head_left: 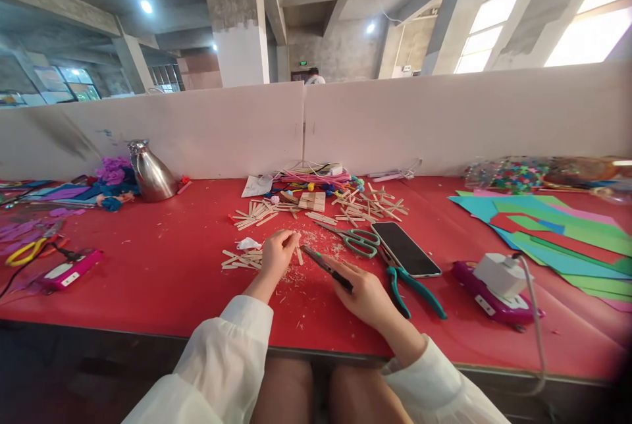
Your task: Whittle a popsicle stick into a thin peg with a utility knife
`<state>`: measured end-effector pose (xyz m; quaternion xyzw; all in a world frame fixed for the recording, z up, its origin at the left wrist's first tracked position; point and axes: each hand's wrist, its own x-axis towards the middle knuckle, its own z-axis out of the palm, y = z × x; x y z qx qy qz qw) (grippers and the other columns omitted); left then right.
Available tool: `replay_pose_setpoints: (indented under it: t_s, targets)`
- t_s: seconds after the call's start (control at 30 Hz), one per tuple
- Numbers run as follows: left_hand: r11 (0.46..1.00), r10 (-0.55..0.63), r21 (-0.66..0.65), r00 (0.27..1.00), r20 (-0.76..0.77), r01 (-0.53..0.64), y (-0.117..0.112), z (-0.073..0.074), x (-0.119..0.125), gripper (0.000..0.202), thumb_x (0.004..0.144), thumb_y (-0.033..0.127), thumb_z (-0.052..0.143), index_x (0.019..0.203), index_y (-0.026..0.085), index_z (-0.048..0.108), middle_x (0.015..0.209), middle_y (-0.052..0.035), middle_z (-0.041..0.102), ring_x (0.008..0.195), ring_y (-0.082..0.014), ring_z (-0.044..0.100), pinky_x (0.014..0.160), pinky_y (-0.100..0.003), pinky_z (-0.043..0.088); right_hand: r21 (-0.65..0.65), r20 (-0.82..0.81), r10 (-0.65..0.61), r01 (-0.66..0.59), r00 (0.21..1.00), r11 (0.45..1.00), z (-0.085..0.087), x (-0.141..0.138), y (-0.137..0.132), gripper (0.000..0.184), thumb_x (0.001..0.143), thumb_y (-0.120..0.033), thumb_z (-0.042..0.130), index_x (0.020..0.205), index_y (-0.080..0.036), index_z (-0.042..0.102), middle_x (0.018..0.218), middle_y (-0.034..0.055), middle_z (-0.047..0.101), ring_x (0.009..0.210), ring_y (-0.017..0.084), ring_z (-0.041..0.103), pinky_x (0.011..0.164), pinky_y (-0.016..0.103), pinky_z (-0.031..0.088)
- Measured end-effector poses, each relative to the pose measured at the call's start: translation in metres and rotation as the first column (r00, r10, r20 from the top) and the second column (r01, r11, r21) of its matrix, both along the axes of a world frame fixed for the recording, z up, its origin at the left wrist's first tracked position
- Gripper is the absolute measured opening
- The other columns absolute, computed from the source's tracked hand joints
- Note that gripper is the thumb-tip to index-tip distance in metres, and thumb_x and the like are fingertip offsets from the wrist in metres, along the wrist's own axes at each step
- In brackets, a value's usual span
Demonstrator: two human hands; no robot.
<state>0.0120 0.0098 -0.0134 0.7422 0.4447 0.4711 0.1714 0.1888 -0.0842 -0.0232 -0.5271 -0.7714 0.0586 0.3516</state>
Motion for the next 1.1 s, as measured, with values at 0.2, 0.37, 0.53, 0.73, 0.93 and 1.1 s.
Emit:
replay_pose_setpoints:
  t_s: [0.2,0.37,0.53,0.73,0.93,1.1]
  targets:
    - [1.000,-0.001,0.018,0.999,0.045,0.000,-0.003,0.000,0.002,0.029,0.082,0.035,0.045,0.061,0.018,0.054,0.060,-0.0005,0.055,0.058,-0.0117,0.054,0.059,-0.021,0.040,0.050,0.049,-0.088,0.086,0.995,0.995,-0.003,-0.008,-0.004,0.041,0.080,-0.021,0.042,0.119,-0.021,0.055,0.071,0.0037,0.066,0.055,0.013,0.059,0.053,0.022,0.046]
    - [0.998,-0.029,-0.050,0.997,0.070,0.033,-0.003,-0.002,0.002,0.028,0.082,0.034,0.045,0.060,0.019,0.052,0.054,0.0001,0.055,0.055,-0.0122,0.055,0.057,-0.021,0.041,0.066,0.058,-0.131,0.127,0.990,0.990,-0.001,-0.009,-0.004,0.041,0.079,-0.022,0.043,0.118,-0.023,0.056,0.075,0.0031,0.068,0.056,0.012,0.060,0.055,0.021,0.046]
    - [0.997,-0.043,-0.056,0.995,0.092,0.049,-0.003,-0.002,0.002,0.028,0.081,0.036,0.047,0.060,0.018,0.055,0.056,-0.0013,0.057,0.058,-0.0130,0.054,0.058,-0.022,0.041,0.087,0.075,-0.167,0.161,0.983,0.983,0.000,-0.011,-0.004,0.040,0.079,-0.023,0.043,0.116,-0.023,0.057,0.077,0.0027,0.069,0.058,0.012,0.061,0.053,0.020,0.045]
    - [1.000,-0.025,-0.004,0.998,0.055,0.025,-0.005,-0.001,0.001,0.025,0.081,0.034,0.048,0.065,0.018,0.058,0.065,-0.0022,0.060,0.064,-0.0130,0.055,0.063,-0.022,0.041,0.091,0.079,-0.183,0.176,0.980,0.980,-0.001,-0.015,-0.004,0.039,0.079,-0.023,0.042,0.115,-0.021,0.058,0.075,0.0027,0.068,0.054,0.012,0.060,0.051,0.020,0.044]
    - [0.995,-0.097,-0.017,0.995,-0.002,0.097,-0.005,0.002,-0.006,0.024,0.080,0.030,0.049,0.065,0.017,0.062,0.069,-0.0038,0.063,0.067,-0.0142,0.057,0.064,-0.023,0.043,0.084,0.072,-0.204,0.198,0.976,0.977,-0.002,-0.021,-0.006,0.040,0.080,-0.022,0.041,0.116,-0.021,0.058,0.077,0.0037,0.068,0.054,0.013,0.061,0.046,0.020,0.043]
    - [0.993,-0.106,-0.047,0.994,-0.018,0.105,-0.003,0.003,-0.009,0.019,0.079,0.029,0.051,0.073,0.017,0.065,0.078,-0.0059,0.065,0.075,-0.0161,0.058,0.068,-0.025,0.044,0.078,0.079,-0.209,0.203,0.975,0.976,-0.002,-0.023,-0.008,0.041,0.080,-0.022,0.041,0.117,-0.022,0.057,0.074,0.0037,0.067,0.053,0.012,0.060,0.047,0.019,0.043]
